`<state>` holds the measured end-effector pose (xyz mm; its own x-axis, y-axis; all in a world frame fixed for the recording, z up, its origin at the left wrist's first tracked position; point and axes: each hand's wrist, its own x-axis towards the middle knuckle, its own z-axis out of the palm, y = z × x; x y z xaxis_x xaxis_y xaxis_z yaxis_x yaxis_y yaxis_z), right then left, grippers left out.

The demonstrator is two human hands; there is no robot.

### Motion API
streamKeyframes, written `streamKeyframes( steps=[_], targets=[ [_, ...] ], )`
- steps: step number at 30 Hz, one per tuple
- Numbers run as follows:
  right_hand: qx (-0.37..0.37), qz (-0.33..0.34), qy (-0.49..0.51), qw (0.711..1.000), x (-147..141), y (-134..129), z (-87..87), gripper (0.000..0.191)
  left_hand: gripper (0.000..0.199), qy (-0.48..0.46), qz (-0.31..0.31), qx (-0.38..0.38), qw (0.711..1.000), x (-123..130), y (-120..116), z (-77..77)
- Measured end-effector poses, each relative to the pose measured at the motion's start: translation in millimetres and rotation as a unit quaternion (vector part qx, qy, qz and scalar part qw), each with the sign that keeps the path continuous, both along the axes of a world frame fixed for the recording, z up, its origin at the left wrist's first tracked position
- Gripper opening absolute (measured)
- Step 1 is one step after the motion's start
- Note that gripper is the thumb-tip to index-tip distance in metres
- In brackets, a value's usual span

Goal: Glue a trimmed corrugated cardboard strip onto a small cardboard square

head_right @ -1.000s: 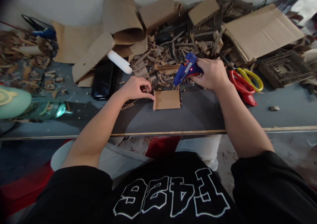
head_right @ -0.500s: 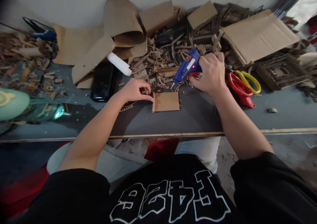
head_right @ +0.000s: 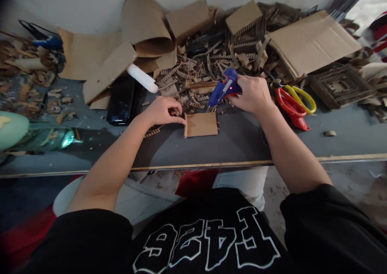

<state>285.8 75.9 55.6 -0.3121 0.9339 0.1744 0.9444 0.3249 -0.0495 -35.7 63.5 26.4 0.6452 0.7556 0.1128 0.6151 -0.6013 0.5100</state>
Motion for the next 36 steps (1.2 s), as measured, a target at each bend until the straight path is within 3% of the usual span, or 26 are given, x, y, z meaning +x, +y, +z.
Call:
streamKeyframes(
  steps=[19,36],
  targets=[
    [-0.015,-0.044,-0.055,0.997,3.7,5.5,1.3,0.021,0.048,0.012,0.003,0.0,1.0,-1.2,0.1,-0.6],
    [-0.02,-0.025,-0.076,0.997,5.7,6.5,3.4,0.027,0.05,0.022,0.004,-0.001,1.0,-0.4,-0.4,0.8]
  ],
)
